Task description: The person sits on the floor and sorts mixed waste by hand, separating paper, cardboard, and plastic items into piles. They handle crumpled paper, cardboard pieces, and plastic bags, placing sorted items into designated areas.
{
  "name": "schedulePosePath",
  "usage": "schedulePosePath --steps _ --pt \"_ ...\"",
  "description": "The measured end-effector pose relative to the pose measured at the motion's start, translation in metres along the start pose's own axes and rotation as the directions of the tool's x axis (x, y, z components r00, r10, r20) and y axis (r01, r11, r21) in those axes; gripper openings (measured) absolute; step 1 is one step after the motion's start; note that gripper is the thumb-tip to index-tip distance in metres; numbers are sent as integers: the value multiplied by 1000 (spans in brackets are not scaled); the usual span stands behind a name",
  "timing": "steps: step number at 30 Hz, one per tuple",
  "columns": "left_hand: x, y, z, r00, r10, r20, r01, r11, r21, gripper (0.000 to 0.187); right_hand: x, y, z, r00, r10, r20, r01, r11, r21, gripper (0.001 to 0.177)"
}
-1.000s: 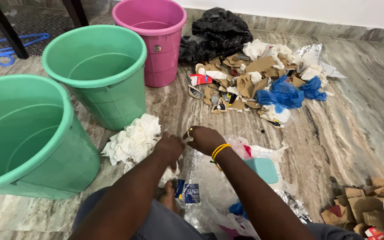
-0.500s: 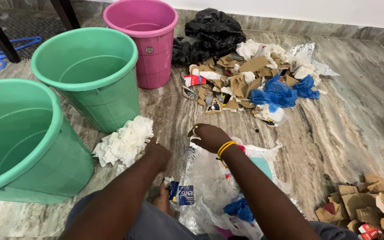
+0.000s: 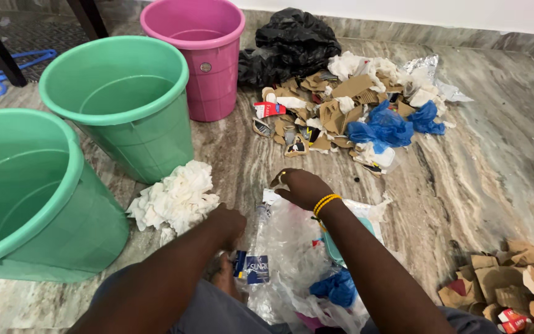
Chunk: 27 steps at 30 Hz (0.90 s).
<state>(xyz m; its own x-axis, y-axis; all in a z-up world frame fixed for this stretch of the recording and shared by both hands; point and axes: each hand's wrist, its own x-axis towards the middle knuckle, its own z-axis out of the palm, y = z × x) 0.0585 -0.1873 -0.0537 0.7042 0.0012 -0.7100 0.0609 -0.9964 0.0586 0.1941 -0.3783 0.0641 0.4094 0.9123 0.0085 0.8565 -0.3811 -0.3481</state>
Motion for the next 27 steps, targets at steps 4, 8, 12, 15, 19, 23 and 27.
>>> schedulePosePath --steps 4,8,12,15,19,23,27 --pt "30 -12 21 983 -93 -161 115 984 133 37 -3 7 -2 999 -34 -11 34 999 15 22" --pt "16 -19 5 971 -109 -214 152 970 192 38 -2 22 -1 999 23 -33 -22 999 34 21" --pt "-15 -19 -63 965 -103 -241 86 993 -81 46 2 48 -2 993 9 -122 -5 999 32 22" --pt "-23 -24 -110 857 -9 -515 -44 995 -92 65 8 67 2 988 128 -90 -131 991 -27 27" --pt "10 -32 -160 548 88 -832 -161 987 -1 89 25 92 9 969 211 -130 -214 977 -15 41" --pt "76 -26 -165 267 61 -962 -554 826 -102 76 45 125 17 960 260 -101 -268 961 -72 41" --pt "142 -9 -150 401 -208 -892 -623 653 -432 49 69 164 34 952 300 -68 -306 946 -106 46"
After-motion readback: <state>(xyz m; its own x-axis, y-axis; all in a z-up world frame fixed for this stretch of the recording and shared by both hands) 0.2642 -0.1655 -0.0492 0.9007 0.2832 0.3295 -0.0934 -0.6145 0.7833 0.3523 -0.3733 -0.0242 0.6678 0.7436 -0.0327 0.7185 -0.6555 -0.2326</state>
